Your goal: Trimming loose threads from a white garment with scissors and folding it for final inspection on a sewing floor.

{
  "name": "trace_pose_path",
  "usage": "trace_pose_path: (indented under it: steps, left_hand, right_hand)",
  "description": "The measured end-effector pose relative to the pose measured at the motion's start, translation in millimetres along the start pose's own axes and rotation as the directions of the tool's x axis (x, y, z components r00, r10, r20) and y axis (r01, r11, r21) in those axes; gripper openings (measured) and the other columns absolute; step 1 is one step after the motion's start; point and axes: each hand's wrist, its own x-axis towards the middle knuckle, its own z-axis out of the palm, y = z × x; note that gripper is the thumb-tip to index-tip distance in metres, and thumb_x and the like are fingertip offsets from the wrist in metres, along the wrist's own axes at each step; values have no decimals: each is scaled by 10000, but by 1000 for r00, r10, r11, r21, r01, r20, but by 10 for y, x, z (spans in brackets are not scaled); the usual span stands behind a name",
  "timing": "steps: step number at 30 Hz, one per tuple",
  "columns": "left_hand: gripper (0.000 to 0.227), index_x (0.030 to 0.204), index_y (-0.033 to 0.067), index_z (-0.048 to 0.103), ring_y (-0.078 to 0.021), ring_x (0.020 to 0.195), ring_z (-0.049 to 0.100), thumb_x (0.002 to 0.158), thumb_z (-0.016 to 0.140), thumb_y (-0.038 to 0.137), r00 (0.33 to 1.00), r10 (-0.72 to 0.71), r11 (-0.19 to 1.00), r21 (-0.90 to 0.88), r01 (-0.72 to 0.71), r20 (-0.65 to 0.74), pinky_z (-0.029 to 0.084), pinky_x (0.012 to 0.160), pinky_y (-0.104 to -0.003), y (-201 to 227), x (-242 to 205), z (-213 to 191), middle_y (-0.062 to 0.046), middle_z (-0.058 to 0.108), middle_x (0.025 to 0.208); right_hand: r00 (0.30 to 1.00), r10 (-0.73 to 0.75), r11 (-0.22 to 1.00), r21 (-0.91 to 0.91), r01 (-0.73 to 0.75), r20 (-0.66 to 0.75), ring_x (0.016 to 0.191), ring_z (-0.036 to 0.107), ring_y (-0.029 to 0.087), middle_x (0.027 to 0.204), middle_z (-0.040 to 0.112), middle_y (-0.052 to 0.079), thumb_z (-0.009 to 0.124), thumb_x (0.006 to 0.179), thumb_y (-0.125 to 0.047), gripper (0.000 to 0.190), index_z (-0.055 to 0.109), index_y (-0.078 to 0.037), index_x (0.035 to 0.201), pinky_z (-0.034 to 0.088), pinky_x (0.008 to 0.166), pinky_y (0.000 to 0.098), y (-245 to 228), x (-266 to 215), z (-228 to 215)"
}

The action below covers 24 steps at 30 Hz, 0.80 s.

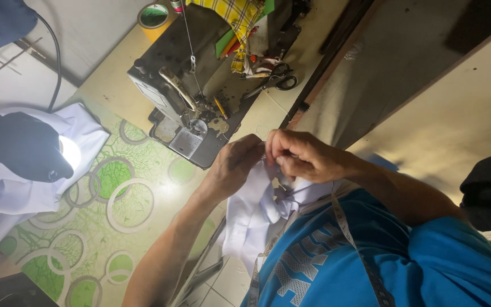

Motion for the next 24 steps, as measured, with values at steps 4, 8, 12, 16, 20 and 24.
trace_pose_path:
  steps: [4,8,12,16,20,24]
  left_hand:
    - [274,956,-2,715,-198,638,544,1032,537,191,1000,-2,999,-43,1,-27,443,601,-323,53,-1,-19,-119,543,660]
    - [285,936,20,736,-214,691,586,988,565,241,999,-32,983,-180,30,-7,466,629,-348,325,-9,-60,-137,606,696]
    - [292,895,4,717,-206,720,588,956,589,260,998,-55,972,-226,60,30,467,625,-351,581,-58,-131,-117,594,701]
    - [426,884,16,718,-186,568,545,848,677,438,997,-63,988,-141,69,43,410,518,-301,364,-42,-92,-80,553,615]
    - [383,657,36,628,-104,470,368,808,793,347,1000,14,998,-67,-16,-17,236,427,-252,406,-74,26,-19,402,478]
    - [412,617,14,624,-96,409,304,870,782,298,996,79,996,-47,-82,-48,207,407,-239,199,-26,5,-13,381,425]
  right_hand:
    - [1000,23,998,58,-23,-7,529,671,132,994,611,174,431,1020,-24,53,471,-11,988,526,464,273,72,-31,-96]
    - [998,9,939,343,-29,58,527,686,125,1027,636,169,423,1036,-40,61,478,-14,1028,530,454,250,-92,101,-35]
    - [996,54,890,449,-81,74,460,688,200,945,653,236,417,1012,-89,96,456,-1,1015,528,378,274,-44,161,-47]
    - [998,64,945,322,-56,-14,430,603,126,762,614,139,466,991,-95,101,510,-3,991,447,355,227,155,120,-114]
    - [1000,14,970,243,-20,25,454,528,41,712,589,49,516,987,-75,93,569,2,985,399,406,193,100,237,-55]
    - [996,17,999,-48,-12,89,517,491,151,683,550,71,526,966,-54,69,569,-1,955,414,467,311,121,77,-114]
